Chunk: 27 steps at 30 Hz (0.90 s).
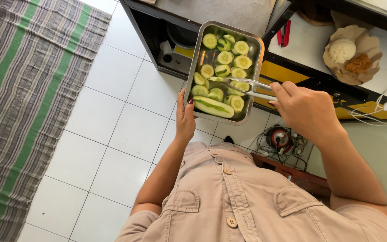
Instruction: The person organizes trays of fried chicken and sliced cucumbers within a food display case, using metal tongs to move and arrange the items.
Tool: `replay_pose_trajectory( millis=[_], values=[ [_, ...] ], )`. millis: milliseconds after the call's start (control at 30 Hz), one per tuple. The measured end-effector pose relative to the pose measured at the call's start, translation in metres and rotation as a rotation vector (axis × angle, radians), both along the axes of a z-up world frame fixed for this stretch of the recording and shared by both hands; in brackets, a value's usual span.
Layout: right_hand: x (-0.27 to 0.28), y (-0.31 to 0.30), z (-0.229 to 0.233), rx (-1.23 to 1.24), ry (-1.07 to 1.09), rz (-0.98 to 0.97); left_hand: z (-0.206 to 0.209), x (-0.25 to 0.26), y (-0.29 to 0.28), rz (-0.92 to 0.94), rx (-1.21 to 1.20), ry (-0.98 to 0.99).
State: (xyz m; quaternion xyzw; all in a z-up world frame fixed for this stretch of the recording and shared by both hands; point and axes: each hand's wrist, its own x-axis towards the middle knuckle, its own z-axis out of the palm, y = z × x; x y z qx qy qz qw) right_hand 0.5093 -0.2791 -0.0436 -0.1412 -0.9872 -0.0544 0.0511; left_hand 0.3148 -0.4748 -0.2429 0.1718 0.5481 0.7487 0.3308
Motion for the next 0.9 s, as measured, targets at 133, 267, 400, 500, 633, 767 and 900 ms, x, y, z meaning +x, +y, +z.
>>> replay_pose_trajectory(
  millis=[133, 267, 400, 500, 633, 767, 900],
  values=[
    [-0.004, -0.004, -0.013, 0.002, -0.022, -0.014, -0.001, 0.006, 0.001, -0.010, 0.012, 0.040],
    [0.000, 0.000, -0.010, -0.040, -0.013, -0.037, -0.008, 0.009, 0.000, -0.016, 0.013, 0.049],
    [0.009, 0.002, 0.003, -0.078, 0.050, -0.095, -0.008, 0.010, -0.001, -0.013, 0.017, 0.046],
    [0.002, -0.004, 0.001, -0.047, 0.078, -0.154, -0.007, 0.012, 0.000, -0.021, 0.030, 0.017],
    [-0.014, -0.016, -0.017, -0.021, 0.139, -0.133, -0.006, 0.020, 0.003, -0.022, 0.027, -0.019],
    [-0.021, -0.018, -0.035, -0.007, 0.115, -0.073, -0.007, 0.022, 0.000, -0.014, -0.011, -0.017],
    [-0.017, -0.012, -0.034, -0.058, 0.065, -0.043, -0.011, 0.022, -0.003, 0.005, -0.052, -0.001]
  ],
)
